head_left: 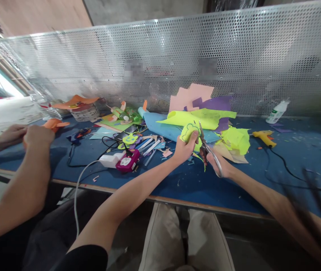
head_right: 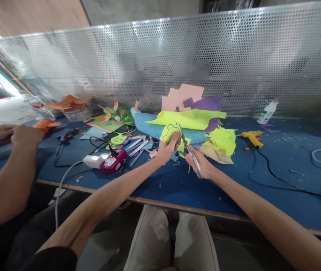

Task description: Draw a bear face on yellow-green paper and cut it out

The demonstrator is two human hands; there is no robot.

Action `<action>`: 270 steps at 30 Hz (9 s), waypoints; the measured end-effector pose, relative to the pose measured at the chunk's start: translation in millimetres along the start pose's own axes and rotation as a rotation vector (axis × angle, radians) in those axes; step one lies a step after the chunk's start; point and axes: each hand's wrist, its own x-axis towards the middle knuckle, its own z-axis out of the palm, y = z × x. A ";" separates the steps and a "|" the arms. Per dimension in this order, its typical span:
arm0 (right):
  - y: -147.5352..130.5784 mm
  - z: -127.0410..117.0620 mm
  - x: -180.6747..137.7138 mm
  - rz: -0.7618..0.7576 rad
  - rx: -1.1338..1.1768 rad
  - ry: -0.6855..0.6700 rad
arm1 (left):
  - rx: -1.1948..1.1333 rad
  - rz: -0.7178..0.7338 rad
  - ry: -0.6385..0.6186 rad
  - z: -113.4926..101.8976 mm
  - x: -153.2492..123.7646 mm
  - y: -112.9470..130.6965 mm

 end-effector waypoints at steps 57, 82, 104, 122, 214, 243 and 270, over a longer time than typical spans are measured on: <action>5.0 -5.8 2.5 -0.018 -0.010 -0.015 | 0.012 -0.050 -0.019 -0.3 0.4 -1.8; -2.0 -8.9 3.8 -0.062 0.019 -0.070 | 0.000 -0.035 -0.039 -1.4 -0.5 0.7; -1.9 -10.7 4.6 -0.188 0.005 -0.056 | -0.039 -0.071 -0.047 4.7 -4.9 -0.4; 1.5 -25.5 5.9 -0.208 -0.022 -0.160 | -0.021 -0.010 -0.103 2.5 -1.7 -2.0; -1.6 -22.6 25.9 -0.162 -0.108 -0.241 | 0.021 -0.006 0.010 -11.4 6.5 -2.2; -5.0 -4.3 27.0 -0.163 -0.147 -0.042 | -0.062 -0.056 -0.014 -9.1 5.8 0.7; -15.8 -8.1 25.6 -0.188 -0.110 -0.088 | 0.036 -0.026 0.030 -10.5 3.6 -7.2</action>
